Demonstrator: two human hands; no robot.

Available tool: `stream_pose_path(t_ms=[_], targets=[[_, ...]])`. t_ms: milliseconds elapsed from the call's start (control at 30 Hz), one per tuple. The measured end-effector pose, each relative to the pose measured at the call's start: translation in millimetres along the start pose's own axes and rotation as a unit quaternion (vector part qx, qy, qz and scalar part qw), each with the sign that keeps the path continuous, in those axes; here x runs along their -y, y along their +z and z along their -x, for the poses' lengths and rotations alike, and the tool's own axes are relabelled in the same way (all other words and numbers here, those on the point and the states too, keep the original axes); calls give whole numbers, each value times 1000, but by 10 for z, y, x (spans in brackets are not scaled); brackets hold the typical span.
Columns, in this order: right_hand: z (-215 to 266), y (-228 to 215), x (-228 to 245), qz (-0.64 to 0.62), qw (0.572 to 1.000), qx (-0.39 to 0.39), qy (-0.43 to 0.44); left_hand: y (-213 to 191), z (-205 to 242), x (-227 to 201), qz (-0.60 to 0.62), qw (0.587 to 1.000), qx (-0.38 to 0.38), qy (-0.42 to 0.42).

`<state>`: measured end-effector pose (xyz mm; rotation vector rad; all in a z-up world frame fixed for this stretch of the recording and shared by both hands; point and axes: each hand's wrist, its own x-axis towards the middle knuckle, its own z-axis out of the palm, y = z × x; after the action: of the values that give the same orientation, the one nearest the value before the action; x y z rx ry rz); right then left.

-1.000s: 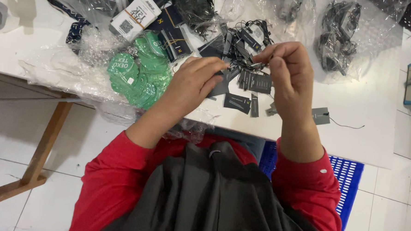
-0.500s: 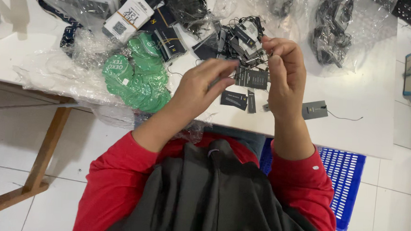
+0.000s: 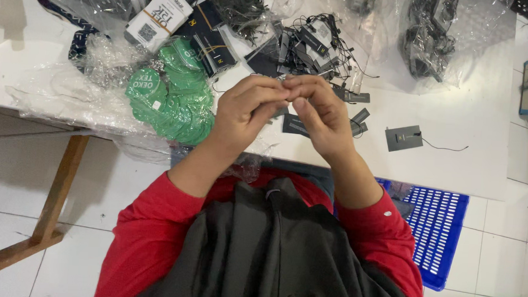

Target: The person sorts and organizes small black product tags on a white table. They pick up tags, separate them, and place some into a blue basket while arranging others into neat stacks.

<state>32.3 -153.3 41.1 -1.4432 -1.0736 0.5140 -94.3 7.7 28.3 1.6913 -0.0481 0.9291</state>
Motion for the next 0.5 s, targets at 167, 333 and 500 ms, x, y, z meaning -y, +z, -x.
stream_pose_path(t_ms=[167, 333, 500], targets=[[-67, 217, -272, 199, 979, 27, -16, -221, 173, 62, 2, 991, -136, 2], [-221, 362, -484, 480, 861, 167, -18, -425, 284, 74, 60, 984, -162, -46], [-233, 188, -539, 433, 892, 108, 78, -489, 314, 75, -43, 986, -140, -76]])
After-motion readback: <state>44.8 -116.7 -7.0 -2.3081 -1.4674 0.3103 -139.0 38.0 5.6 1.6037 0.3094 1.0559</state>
